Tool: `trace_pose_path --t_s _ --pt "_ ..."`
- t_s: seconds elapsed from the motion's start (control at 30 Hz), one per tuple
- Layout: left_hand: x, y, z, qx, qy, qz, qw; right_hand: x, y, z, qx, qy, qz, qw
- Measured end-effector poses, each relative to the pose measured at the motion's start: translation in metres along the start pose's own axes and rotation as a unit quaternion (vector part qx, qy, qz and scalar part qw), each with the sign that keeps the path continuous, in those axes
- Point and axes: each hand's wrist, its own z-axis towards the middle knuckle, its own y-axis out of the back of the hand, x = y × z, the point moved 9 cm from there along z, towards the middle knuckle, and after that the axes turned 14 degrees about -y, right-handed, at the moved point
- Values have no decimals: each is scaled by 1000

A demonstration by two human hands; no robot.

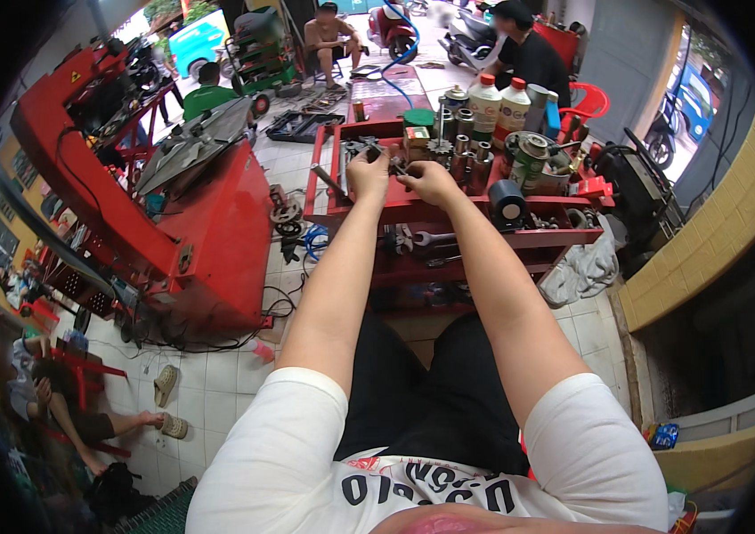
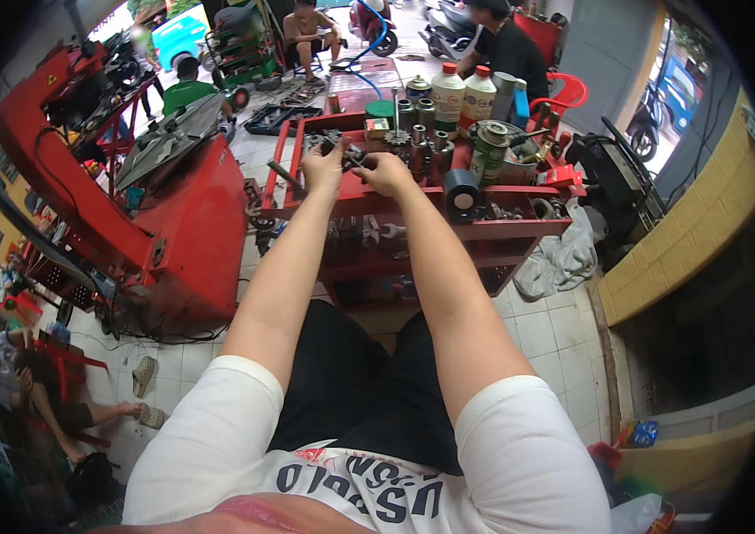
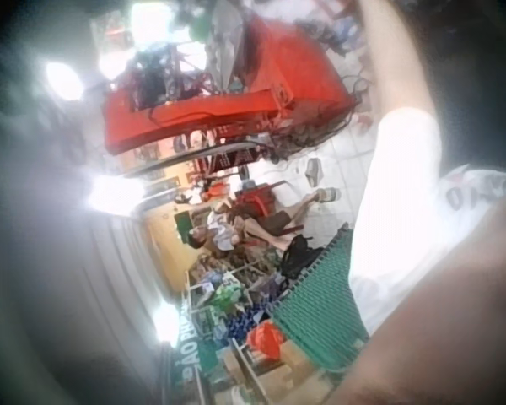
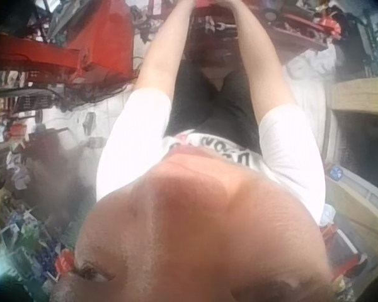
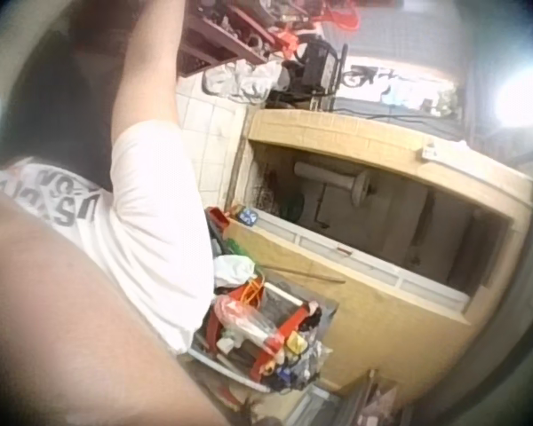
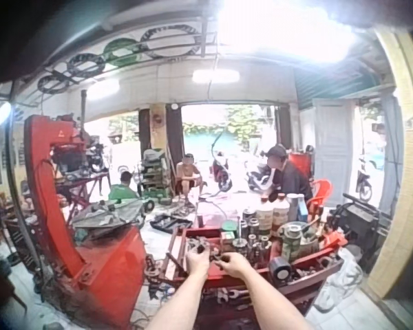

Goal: The person sits at a red tool cart and repeatedly handles small metallic mechanical parts, using a wrench to tighten or loosen components. They pick up, rotate, and adjust the parts multiple times, occasionally placing them back on the cart surface.

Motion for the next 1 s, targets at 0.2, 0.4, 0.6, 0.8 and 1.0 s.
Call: trace_pose_path --t_s 0.2,0.4,0.6,0.8,1.0 --pt "17 -19 1 31 82 -213 973 -1 -6 7 -10 -42 3 999" --pt "22 -10 2 57 47 -100 992 5 -4 -1 -7 -40 -30 999" --pt "26 -21 -2 95 104 -31 990 -1 -2 4 -18 -21 1 1000" --pt "20 -25 -4 68 101 -220 968 2 -2 4 -28 -20 2 999" --pt "25 -25 -7 145 149 -39 977 -4 -1 9 -18 -21 30 999"
